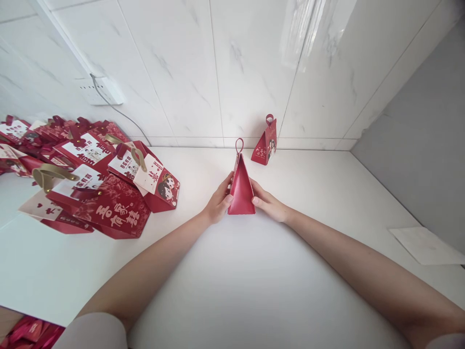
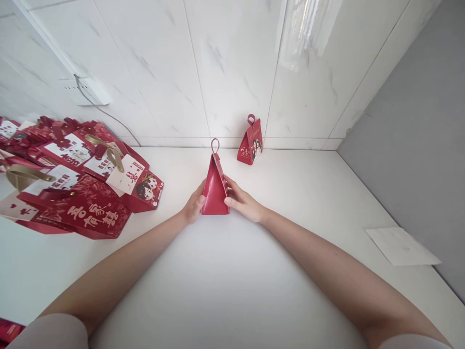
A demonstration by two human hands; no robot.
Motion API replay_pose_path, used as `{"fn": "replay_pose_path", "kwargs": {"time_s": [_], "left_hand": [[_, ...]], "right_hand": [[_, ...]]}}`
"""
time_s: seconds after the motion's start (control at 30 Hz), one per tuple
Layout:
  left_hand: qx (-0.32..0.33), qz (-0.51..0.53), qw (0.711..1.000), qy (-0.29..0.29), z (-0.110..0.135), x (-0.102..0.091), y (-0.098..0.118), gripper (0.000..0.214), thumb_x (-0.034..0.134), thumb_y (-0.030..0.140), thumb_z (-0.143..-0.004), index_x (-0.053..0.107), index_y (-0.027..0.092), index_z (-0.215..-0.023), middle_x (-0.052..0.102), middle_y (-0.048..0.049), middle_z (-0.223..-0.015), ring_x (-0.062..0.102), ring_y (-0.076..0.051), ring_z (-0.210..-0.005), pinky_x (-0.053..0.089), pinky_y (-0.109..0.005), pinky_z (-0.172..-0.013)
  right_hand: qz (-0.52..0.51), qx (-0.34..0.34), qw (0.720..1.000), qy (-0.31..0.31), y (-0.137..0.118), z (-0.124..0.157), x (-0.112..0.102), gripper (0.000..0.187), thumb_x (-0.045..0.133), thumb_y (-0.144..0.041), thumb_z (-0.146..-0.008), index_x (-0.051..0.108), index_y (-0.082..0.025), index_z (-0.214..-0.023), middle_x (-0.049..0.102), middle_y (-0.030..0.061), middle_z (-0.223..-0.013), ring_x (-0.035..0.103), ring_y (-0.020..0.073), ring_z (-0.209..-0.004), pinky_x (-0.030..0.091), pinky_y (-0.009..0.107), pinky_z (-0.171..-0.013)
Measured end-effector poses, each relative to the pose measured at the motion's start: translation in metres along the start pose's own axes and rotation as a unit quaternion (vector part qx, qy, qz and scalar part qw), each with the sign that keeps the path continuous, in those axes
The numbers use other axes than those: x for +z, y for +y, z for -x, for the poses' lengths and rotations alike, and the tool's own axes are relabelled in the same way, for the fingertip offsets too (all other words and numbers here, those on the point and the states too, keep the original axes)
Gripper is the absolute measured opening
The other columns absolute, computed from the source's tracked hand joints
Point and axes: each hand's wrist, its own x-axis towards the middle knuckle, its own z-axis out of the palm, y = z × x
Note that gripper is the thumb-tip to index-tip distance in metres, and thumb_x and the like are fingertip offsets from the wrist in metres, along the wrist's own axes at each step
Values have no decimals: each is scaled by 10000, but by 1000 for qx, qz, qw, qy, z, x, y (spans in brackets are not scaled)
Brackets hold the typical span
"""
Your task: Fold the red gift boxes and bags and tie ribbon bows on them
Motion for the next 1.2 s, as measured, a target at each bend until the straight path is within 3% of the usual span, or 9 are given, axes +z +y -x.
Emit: {"fn": "replay_pose_path", "kwargs": {"time_s": [1.2], "left_hand": [[-10,13,1000,-14,-1,-1,2,781,405,680,-836,212,296,-1488,439,-125,-1381,554,-268,-1041,462,-432,-880]], "right_hand": [[6,5,1000,-3,2,1,-1,748,466,-619,-880,196,-289,-1494,266,68,-1531,406,273,-1300,347,450,-1087]]}}
